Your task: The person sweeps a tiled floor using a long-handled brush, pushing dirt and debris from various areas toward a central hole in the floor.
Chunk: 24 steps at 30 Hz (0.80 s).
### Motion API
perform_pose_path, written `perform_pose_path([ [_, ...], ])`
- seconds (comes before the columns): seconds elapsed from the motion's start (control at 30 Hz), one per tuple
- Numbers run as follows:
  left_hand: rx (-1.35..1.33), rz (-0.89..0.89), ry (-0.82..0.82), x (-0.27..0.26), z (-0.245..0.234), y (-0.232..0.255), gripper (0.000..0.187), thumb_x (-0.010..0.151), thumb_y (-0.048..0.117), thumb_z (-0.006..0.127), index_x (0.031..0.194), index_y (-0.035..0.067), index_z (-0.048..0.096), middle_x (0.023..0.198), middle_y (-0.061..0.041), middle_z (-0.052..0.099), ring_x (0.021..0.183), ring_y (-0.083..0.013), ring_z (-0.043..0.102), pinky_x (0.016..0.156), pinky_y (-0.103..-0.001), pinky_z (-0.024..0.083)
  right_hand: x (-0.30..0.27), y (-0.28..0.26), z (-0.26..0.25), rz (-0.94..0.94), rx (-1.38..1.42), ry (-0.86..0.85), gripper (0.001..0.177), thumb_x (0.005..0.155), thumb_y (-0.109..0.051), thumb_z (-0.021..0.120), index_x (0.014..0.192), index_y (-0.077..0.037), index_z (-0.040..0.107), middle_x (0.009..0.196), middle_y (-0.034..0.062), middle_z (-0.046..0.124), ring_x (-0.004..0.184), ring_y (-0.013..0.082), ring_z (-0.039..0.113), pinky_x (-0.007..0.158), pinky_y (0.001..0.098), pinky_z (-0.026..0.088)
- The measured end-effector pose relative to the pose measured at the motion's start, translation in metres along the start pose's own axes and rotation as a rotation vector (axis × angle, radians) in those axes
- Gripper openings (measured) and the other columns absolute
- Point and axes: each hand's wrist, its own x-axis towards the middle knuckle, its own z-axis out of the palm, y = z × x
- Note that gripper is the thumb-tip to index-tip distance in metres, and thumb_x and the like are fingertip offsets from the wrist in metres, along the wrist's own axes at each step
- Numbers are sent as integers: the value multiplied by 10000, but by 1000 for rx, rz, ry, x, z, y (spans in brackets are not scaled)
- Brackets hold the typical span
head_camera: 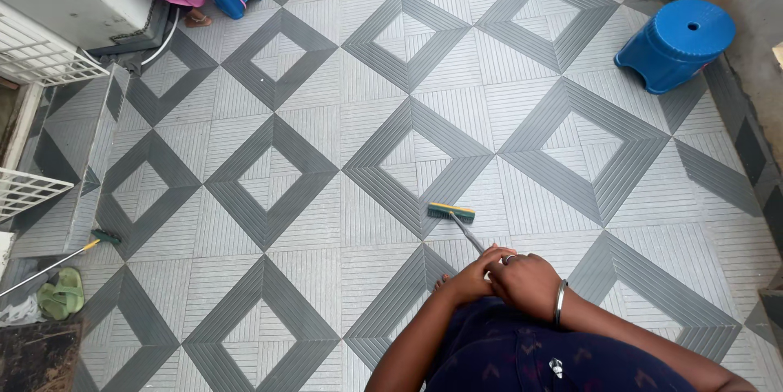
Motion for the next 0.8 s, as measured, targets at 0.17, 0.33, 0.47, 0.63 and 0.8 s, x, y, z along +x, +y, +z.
perform_pose_path([
  [0.17,18,67,16,8,-32,-9,583,977,215,647,1508,71,452,1607,-120,387,1578,-346,257,1321,-480,158,41,-23,-13,48,-40,357,227,886,-307,639,875,-80,648,759,109,694,717,300,709,613,448,565],
  [0.33,-26,-67,83,16,-56,-27,463,1052,228,556,1479,66,484,1644,-146,312,1603,-352,188,1288,-466,211,72,-35,-19,89,-34,325,282,955,-331,615,819,-87,656,817,74,683,728,257,714,589,410,568],
  [0.47,249,142,68,10,-77,-48,455,983,179,625,1415,64,537,1603,-148,395,1578,-338,275,1319,-500,178,84,-46,-20,21,-71,344,236,915,-313,640,841,-89,652,814,69,683,775,250,720,575,407,573],
  [0.63,374,54,-22,5,-89,-74,396,1003,169,625,1396,119,612,1534,-70,572,1547,-301,450,1325,-457,212,98,-50,-17,-3,-32,199,185,848,-259,665,952,-106,678,908,63,696,834,250,734,591,405,588],
  [0.8,365,-80,206,11,-85,-97,545,821,88,756,1337,114,582,1551,-107,431,1493,-373,315,1214,-438,251,121,-35,14,79,20,-178,222,908,-267,653,1095,-147,654,1006,97,707,878,271,733,650,436,594],
])
